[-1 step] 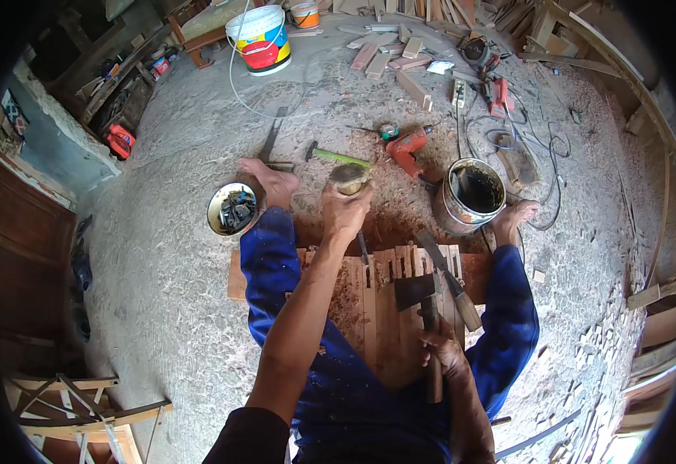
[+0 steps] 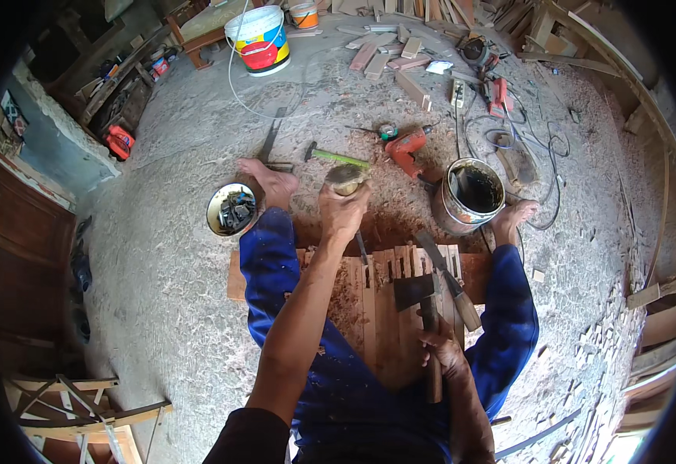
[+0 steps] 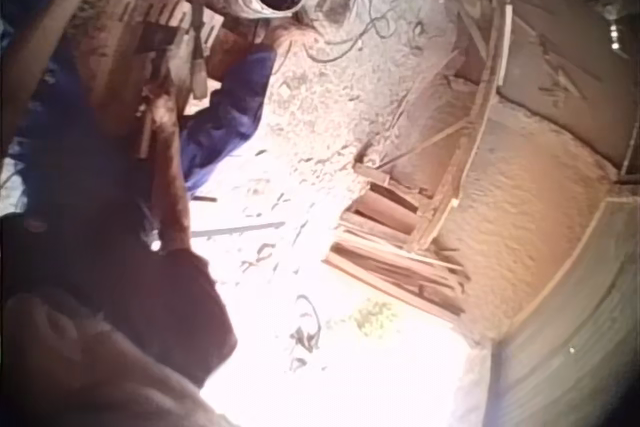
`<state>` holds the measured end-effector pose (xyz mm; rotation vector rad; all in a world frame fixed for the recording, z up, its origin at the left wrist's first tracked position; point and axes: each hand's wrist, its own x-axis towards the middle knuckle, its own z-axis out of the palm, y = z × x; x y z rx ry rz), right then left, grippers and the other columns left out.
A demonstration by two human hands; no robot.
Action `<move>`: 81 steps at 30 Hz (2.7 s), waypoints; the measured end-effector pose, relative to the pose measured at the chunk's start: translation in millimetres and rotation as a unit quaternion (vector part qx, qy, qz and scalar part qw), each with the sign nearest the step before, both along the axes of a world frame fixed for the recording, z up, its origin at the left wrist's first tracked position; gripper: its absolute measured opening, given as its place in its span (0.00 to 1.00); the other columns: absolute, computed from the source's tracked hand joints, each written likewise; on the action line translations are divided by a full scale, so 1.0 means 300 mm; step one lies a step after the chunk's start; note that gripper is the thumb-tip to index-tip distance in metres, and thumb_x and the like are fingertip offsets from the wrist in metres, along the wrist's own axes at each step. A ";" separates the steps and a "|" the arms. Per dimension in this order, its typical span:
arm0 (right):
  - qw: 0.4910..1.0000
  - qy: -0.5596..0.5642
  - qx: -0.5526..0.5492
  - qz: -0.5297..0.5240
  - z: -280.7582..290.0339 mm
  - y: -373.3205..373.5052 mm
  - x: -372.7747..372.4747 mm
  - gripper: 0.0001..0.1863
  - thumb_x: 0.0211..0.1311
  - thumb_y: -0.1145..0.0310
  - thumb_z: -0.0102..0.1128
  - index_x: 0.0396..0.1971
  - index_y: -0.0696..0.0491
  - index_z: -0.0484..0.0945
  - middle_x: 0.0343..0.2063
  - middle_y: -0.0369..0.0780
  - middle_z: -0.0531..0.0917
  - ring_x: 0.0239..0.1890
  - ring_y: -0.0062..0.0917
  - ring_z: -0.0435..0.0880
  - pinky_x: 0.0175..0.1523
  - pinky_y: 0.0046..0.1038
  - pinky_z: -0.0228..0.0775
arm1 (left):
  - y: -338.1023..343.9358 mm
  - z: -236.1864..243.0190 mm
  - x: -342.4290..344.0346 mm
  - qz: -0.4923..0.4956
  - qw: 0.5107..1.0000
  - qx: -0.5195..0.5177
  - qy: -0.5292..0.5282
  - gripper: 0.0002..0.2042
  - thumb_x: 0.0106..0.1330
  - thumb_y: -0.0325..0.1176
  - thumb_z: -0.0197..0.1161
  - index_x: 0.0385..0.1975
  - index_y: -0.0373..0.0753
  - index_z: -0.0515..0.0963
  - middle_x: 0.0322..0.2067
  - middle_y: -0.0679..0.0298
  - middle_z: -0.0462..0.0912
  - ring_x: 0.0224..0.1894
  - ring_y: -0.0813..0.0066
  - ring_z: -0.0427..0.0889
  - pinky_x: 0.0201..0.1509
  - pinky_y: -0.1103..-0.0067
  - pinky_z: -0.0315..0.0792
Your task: The person carves a piece of wood using an axe and a mallet while sitting on the floor.
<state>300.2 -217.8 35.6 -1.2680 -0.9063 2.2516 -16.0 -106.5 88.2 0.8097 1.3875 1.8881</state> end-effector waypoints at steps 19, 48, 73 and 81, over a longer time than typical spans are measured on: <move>0.951 -0.121 0.277 0.059 0.295 0.027 -0.094 0.35 0.59 0.72 0.67 0.66 0.57 0.62 0.20 0.34 0.76 0.17 0.19 0.76 0.22 0.23 0.71 | 0.001 0.000 0.086 0.050 0.977 -0.011 0.207 0.09 0.55 0.26 0.67 0.36 0.36 0.82 0.32 0.63 0.86 0.33 0.76 0.84 0.39 0.76 0.77; 0.680 -0.045 0.727 -0.081 0.927 0.258 -0.384 0.37 0.63 0.80 0.55 0.72 0.51 0.56 0.30 0.40 0.82 0.19 0.19 0.78 0.22 0.24 0.74 | -0.076 -0.056 0.089 0.099 0.963 0.032 0.248 0.10 0.53 0.29 0.70 0.34 0.33 0.82 0.27 0.57 0.86 0.31 0.68 0.85 0.39 0.71 0.78; 0.577 -0.363 0.670 0.293 0.580 0.205 -0.269 0.45 0.49 0.79 0.61 0.71 0.57 0.53 0.34 0.58 0.81 0.36 0.54 0.84 0.43 0.47 0.78 | -0.210 -0.050 0.182 -0.032 0.990 0.065 0.123 0.12 0.59 0.24 0.70 0.42 0.34 0.80 0.35 0.61 0.86 0.34 0.72 0.84 0.42 0.73 0.79; 0.596 -0.312 0.711 0.207 0.715 0.271 -0.355 0.34 0.51 0.80 0.56 0.63 0.57 0.61 0.26 0.56 0.82 0.29 0.54 0.84 0.35 0.49 0.78 | 0.053 -0.128 -0.006 -0.039 0.993 -0.104 0.042 0.11 0.59 0.24 0.67 0.42 0.35 0.82 0.34 0.64 0.86 0.32 0.71 0.82 0.36 0.73 0.75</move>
